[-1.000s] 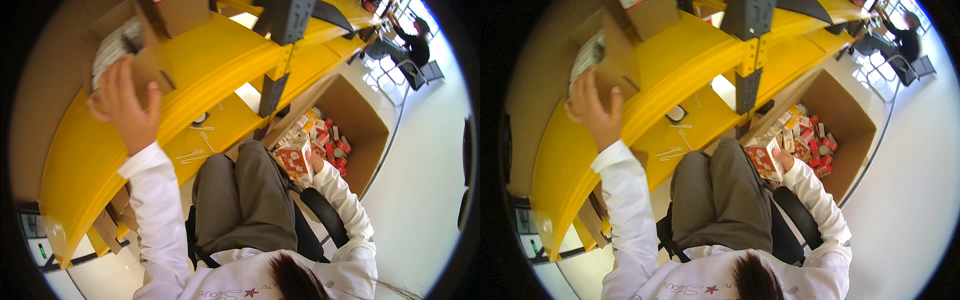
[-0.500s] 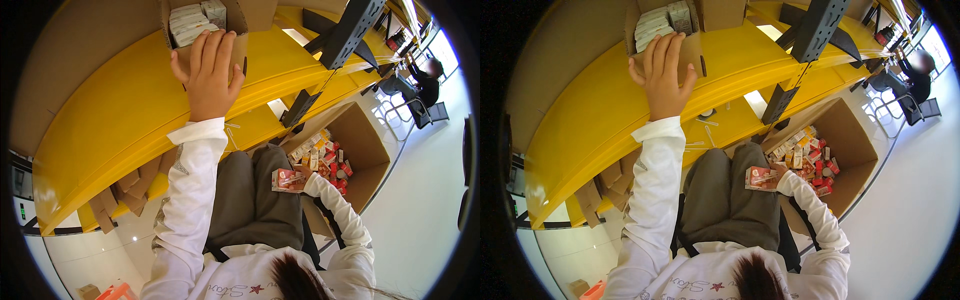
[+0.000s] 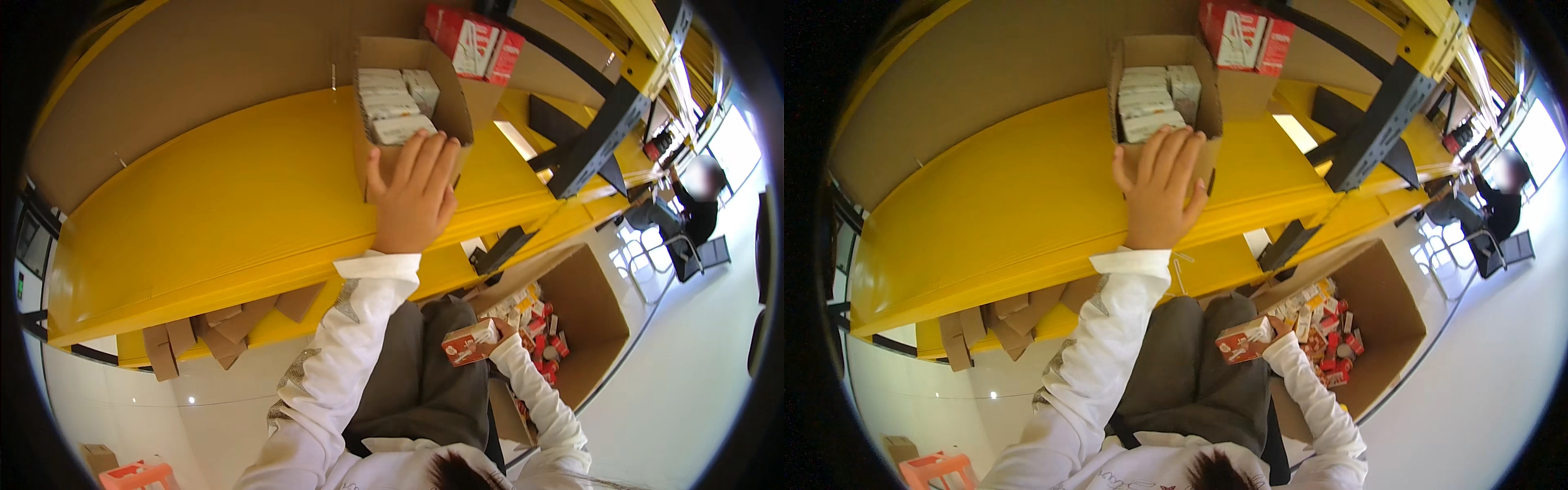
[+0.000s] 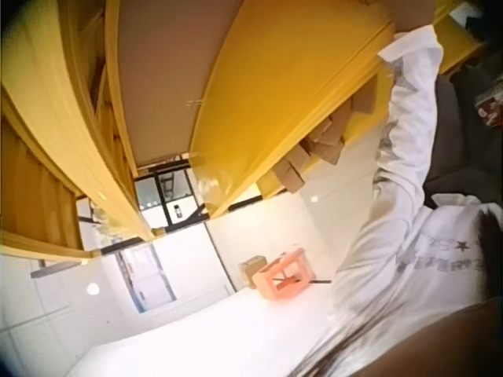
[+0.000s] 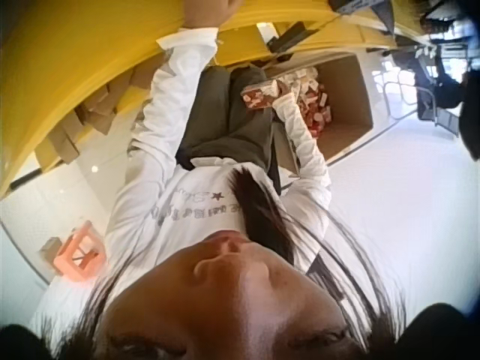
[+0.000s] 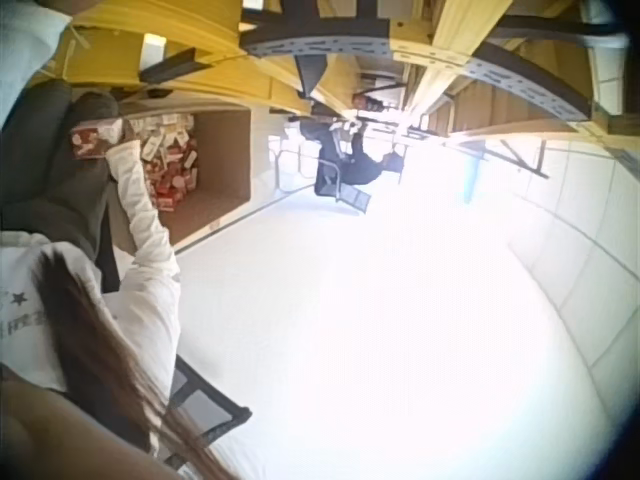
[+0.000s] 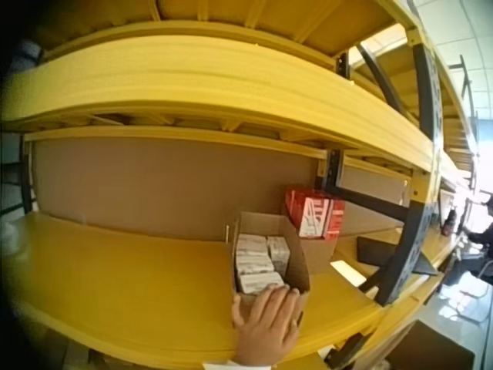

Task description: The person repeatedly picks small product boxes from a large cardboard bin and places them into smaller cardboard boxes on a yellow shelf. The person handles the boxes by hand, arranging them in rows within the smaller boxes.

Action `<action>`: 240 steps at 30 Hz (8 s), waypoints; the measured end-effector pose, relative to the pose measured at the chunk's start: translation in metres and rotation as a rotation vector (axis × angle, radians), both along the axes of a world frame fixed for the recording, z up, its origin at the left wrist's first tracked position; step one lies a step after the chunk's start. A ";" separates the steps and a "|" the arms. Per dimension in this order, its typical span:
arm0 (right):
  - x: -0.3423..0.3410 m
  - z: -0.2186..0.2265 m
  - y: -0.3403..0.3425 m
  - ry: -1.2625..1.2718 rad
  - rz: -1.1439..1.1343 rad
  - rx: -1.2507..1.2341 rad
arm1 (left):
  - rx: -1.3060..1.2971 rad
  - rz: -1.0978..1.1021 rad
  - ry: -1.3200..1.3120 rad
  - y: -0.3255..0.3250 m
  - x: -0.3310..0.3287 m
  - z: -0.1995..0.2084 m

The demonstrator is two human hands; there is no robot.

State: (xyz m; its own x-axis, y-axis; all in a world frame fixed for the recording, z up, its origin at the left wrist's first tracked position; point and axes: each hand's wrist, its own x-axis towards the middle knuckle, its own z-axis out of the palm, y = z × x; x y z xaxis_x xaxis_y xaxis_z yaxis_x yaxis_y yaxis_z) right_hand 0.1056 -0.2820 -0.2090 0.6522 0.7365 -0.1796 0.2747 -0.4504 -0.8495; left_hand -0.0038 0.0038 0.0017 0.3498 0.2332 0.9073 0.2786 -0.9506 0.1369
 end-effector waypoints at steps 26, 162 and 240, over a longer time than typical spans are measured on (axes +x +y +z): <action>-0.024 0.357 0.300 -1.274 0.081 -0.387 | 0.028 -0.018 -0.055 0.003 0.005 -0.007; 0.081 -0.349 -0.214 -0.499 0.556 -1.000 | 0.124 0.339 0.129 -0.005 -0.003 0.006; -0.017 0.347 0.297 -1.192 -0.360 0.524 | -0.129 -0.032 -0.138 -0.001 -0.011 0.002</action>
